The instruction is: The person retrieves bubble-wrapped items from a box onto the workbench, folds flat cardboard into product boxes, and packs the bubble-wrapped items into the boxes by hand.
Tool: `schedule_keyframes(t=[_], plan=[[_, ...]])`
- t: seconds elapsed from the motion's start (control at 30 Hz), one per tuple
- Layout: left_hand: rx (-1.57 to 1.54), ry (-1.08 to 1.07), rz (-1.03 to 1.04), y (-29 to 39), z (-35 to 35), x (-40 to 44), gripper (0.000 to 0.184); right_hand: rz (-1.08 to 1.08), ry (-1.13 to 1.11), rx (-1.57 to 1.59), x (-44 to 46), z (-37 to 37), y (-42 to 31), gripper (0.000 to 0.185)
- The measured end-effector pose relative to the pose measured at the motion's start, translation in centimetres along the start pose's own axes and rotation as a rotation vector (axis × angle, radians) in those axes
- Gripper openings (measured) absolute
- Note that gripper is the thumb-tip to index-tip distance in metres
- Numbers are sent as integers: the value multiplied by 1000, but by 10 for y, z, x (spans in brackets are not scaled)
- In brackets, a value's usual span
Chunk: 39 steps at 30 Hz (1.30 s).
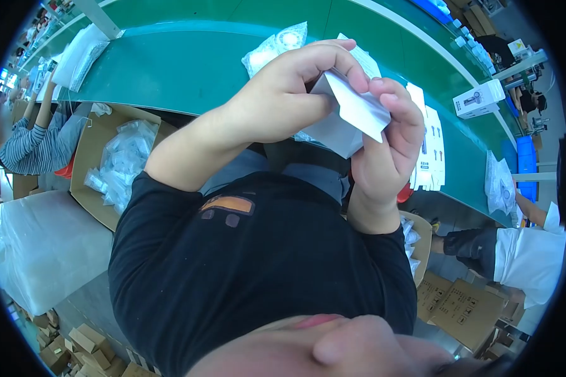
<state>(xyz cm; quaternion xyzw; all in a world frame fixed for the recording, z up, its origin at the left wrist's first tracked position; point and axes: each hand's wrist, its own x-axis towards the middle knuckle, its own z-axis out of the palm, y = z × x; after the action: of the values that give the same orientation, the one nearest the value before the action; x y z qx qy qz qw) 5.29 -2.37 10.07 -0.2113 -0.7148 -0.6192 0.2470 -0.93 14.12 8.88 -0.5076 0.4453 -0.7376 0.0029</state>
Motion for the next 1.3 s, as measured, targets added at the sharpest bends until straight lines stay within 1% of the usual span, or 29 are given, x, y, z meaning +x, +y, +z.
schedule_keyframes(t=[0.1,0.17,0.2,0.27,0.3,0.33,0.4,0.43,0.47,0.5,0.53,0.57,0.6,0.63,0.67,0.73,0.77,0.8,0.83,0.87,0.9,0.97,1.0,1.07,1.13,1.17,1.2,1.27,1.3], plan=[[-20,47,-7,-1,2,-5,27,-14,62,87,0,9,1,37],[-199,87,-114,-2,2,-9,37,-17,55,73,2,11,-1,37],[-199,87,-113,1,1,-9,37,-24,45,61,3,10,-1,38],[-268,-3,-142,9,-6,-7,63,2,89,106,2,9,1,37],[-266,-4,-134,9,-11,-8,63,28,133,150,2,8,2,37],[-259,-30,7,6,-15,-10,78,18,126,148,2,6,4,37],[74,-168,264,-4,-33,-16,110,21,233,364,1,2,10,38],[347,-201,225,2,-34,-21,108,50,268,382,-1,3,11,33],[619,-228,180,10,-31,-27,106,37,262,382,0,8,9,33],[632,-62,216,7,-24,-27,102,87,162,390,1,13,7,32],[637,-59,220,7,-27,-27,102,142,62,399,2,16,6,35],[642,-26,298,6,-31,-26,94,89,-14,352,5,15,6,49],[645,6,375,8,-34,-24,87,87,-18,356,8,11,6,49],[642,26,387,14,-33,-23,72,97,-104,327,11,3,6,55],[640,26,383,15,-34,-23,72,110,-186,297,13,-4,5,61],[641,10,381,15,-36,-24,68,127,-199,228,15,-3,-2,69],[667,-12,404,20,-39,-23,64,198,-180,210,17,2,-9,69],[661,-18,408,18,-39,-23,64,268,-159,193,18,8,-14,68],[684,14,533,14,-37,-24,59,311,-179,208,19,8,-16,69],[706,45,658,12,-37,-24,55,308,-171,206,19,11,-17,69],[733,22,691,13,-37,-23,45,321,-142,240,19,16,-17,70],[727,9,663,10,-39,-25,43,339,-100,275,20,18,-19,72],[728,11,636,8,-40,-26,41,341,-157,241,24,15,-21,68],[744,-2,633,14,-40,-26,43,346,-215,210,24,13,-22,66],[533,85,561,18,-38,-30,48,246,-261,30,21,18,-19,58],[508,126,561,19,-36,-30,49,272,-208,2,20,24,-22,59],[484,167,562,19,-34,-30,51,276,-209,4,20,28,-23,59],[598,79,571,21,-38,-31,49,343,-129,-30,19,32,-26,55],[623,66,551,22,-39,-32,45,344,-131,-30,20,32,-26,55]])
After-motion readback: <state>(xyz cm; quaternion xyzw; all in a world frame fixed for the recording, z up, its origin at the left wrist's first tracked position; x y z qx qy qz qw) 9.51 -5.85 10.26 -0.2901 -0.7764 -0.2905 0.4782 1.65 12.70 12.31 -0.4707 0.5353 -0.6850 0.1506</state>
